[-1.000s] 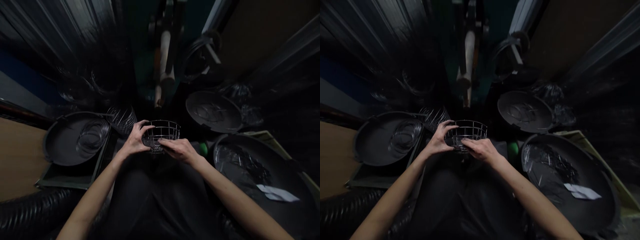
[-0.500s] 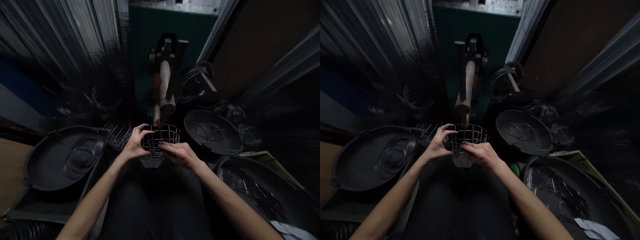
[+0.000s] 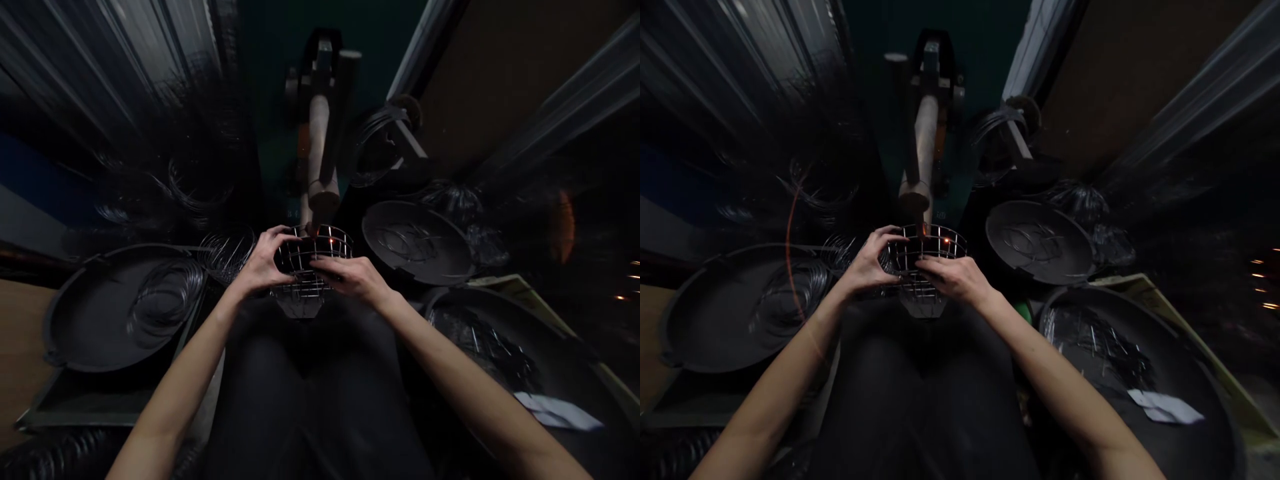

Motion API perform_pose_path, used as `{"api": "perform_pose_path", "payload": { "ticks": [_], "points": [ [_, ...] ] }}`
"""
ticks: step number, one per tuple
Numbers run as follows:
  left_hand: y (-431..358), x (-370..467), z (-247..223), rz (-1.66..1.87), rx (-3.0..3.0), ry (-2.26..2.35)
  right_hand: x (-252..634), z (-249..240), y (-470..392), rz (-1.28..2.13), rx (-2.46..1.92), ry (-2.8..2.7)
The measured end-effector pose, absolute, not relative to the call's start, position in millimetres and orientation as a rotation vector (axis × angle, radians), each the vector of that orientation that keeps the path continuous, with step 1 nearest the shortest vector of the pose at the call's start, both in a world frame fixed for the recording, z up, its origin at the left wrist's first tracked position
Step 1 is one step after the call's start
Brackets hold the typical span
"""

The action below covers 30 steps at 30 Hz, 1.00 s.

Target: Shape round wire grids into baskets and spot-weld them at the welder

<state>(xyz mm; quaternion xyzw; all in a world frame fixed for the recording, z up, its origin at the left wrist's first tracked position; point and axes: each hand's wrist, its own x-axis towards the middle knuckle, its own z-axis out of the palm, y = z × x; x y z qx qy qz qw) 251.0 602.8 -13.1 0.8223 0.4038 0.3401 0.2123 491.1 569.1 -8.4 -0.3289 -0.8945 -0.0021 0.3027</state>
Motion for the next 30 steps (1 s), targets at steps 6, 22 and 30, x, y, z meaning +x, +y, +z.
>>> {"api": "perform_pose_path", "payload": {
  "ticks": [6,22,30],
  "points": [
    [610.5,252.1,-11.4,0.962,2.181,1.191,482.1,-6.8,551.7,-0.181,-1.329,-1.925],
    [615.2,252.5,-9.5,1.037,2.101,1.247,484.6,14.7,571.9,0.219,-1.394,-1.941],
    [627.8,258.4,-12.4,1.04,2.101,1.28,486.6,6.4,579.9,0.179,-1.424,-1.838]
  ]
}}
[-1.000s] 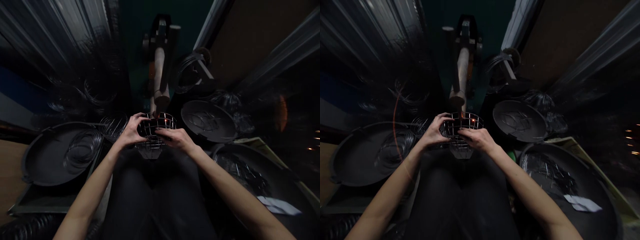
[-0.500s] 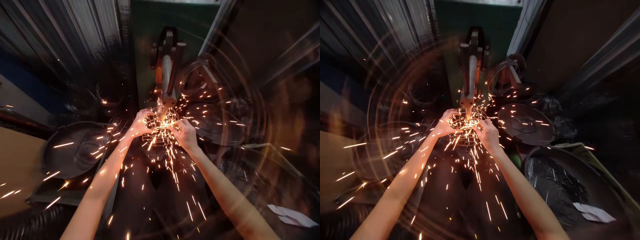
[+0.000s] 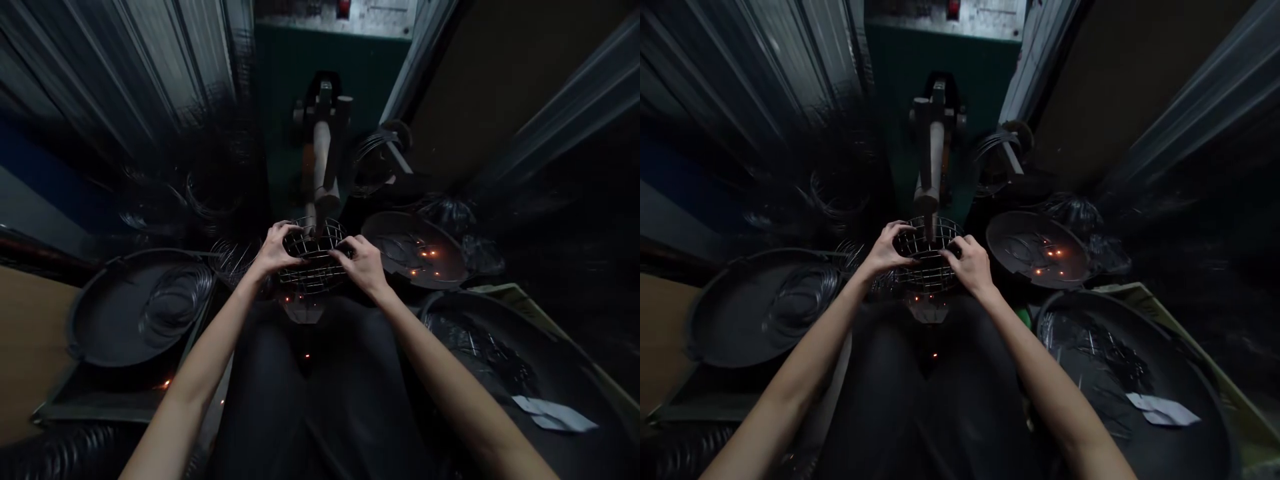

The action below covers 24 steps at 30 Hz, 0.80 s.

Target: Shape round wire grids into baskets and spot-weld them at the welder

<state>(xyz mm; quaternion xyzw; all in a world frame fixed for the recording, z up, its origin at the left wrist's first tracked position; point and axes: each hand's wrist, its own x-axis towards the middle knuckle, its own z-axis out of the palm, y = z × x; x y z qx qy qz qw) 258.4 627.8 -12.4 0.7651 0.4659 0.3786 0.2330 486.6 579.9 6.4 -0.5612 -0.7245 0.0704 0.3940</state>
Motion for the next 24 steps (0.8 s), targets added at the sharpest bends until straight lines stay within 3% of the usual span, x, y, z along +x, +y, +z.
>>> {"api": "perform_pose_path", "payload": {
  "ticks": [24],
  "points": [
    [668.5,244.7,-9.5,1.031,2.14,1.163,483.3,18.2,594.5,0.224,-1.589,-1.714]
  ]
}}
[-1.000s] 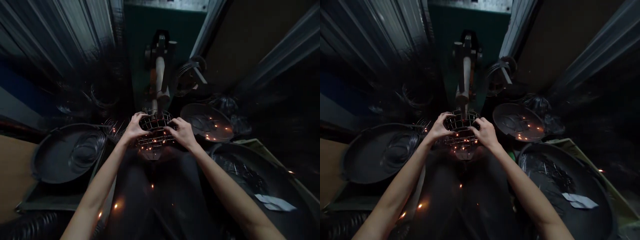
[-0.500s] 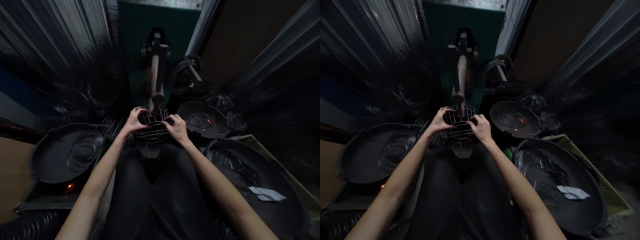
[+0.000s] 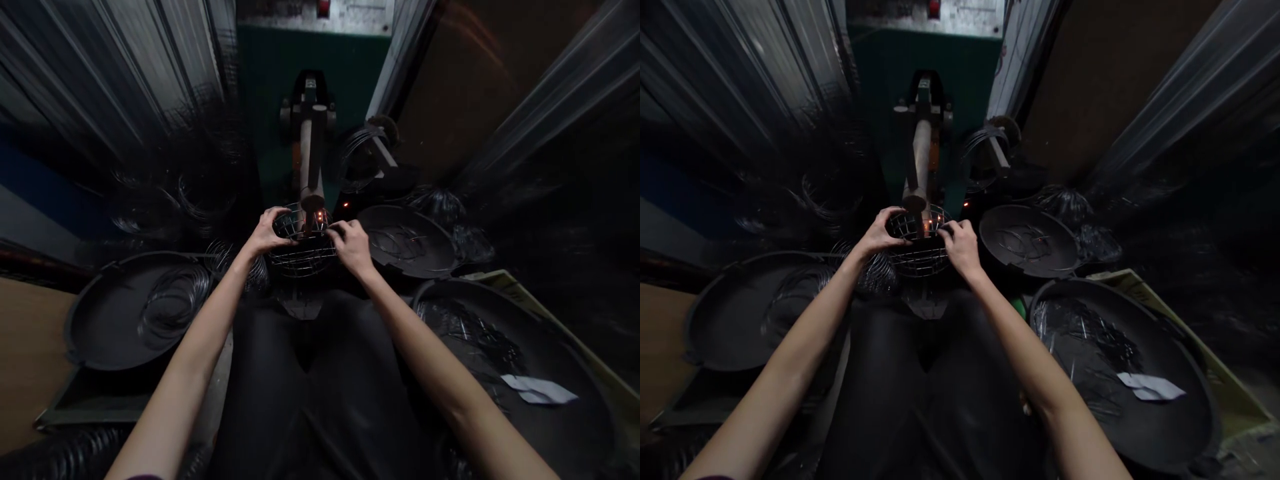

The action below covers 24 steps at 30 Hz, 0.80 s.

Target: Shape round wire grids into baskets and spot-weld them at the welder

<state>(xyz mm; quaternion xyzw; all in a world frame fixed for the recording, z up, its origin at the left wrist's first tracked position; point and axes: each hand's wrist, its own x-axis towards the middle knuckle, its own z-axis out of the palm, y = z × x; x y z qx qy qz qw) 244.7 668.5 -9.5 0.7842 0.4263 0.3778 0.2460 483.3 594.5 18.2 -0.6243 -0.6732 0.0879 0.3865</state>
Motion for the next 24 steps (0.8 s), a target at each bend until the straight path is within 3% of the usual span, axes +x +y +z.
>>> {"api": "perform_pose_path", "payload": {
  "ticks": [4,9,15,20,24],
  "points": [
    [650.1,225.2,-43.7,1.048,1.888,1.187,520.4,14.8,532.7,0.388,-1.535,-1.705],
    [639.8,219.4,-96.7,1.136,1.41,1.115,548.9,-41.6,443.2,0.649,-1.659,-1.92],
    [616.3,211.3,-93.5,1.304,1.431,1.129,573.5,-86.7,399.3,0.939,-1.567,-1.894],
    [568.5,210.5,-61.7,1.27,1.812,1.124,549.1,-36.9,424.8,1.03,-1.579,-1.536],
    [550.5,230.7,-30.1,1.085,2.159,1.163,498.8,19.5,471.2,1.204,-1.386,-1.714]
  ]
}}
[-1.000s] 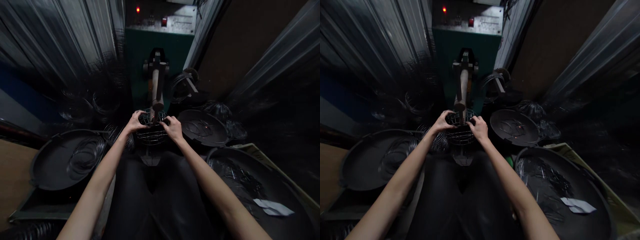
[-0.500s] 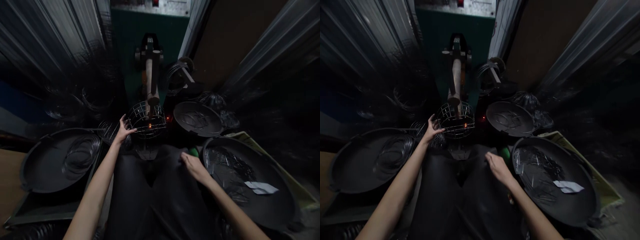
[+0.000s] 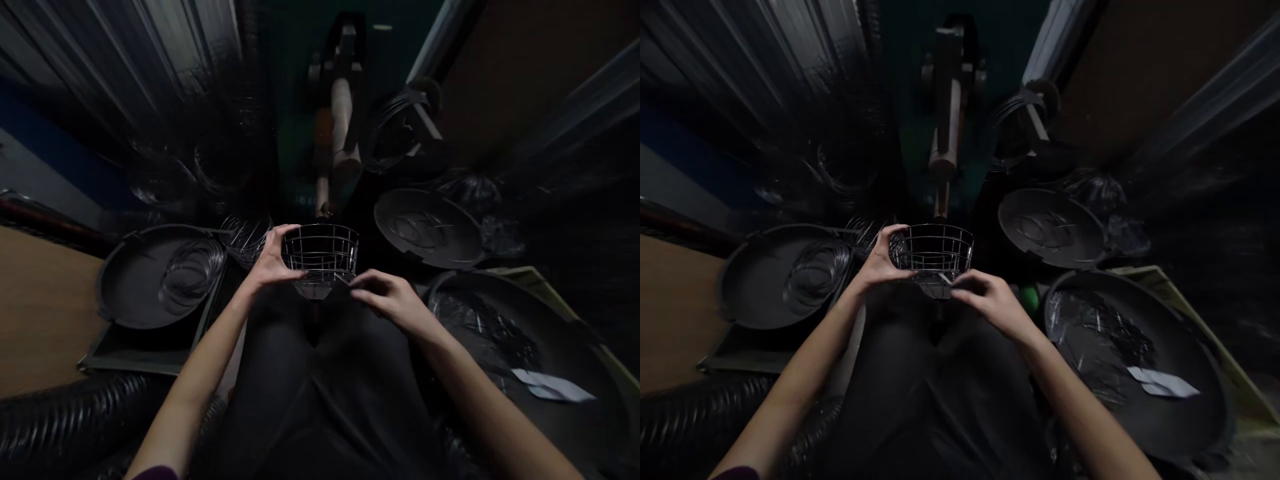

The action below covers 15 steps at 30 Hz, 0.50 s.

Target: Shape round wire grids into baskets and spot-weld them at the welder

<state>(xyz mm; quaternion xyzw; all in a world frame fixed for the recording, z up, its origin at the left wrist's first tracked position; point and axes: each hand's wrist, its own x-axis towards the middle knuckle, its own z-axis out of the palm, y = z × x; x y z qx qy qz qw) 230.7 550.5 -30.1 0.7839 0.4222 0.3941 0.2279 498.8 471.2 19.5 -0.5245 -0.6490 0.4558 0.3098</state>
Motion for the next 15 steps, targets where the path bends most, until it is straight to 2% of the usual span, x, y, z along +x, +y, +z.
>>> {"api": "perform_pose_path", "payload": {
  "ticks": [3,8,15],
  "points": [
    [548.4,245.7,-15.3,0.903,2.296,1.221,473.5,30.4,504.9,1.176,-1.384,-1.902],
    [550.2,259.7,-12.9,0.887,2.361,1.234,462.8,18.4,519.2,0.478,-1.412,-2.269],
    [557.5,268.2,-10.9,0.912,2.261,1.268,462.4,19.6,502.3,-0.125,-1.569,-2.743]
  ]
}}
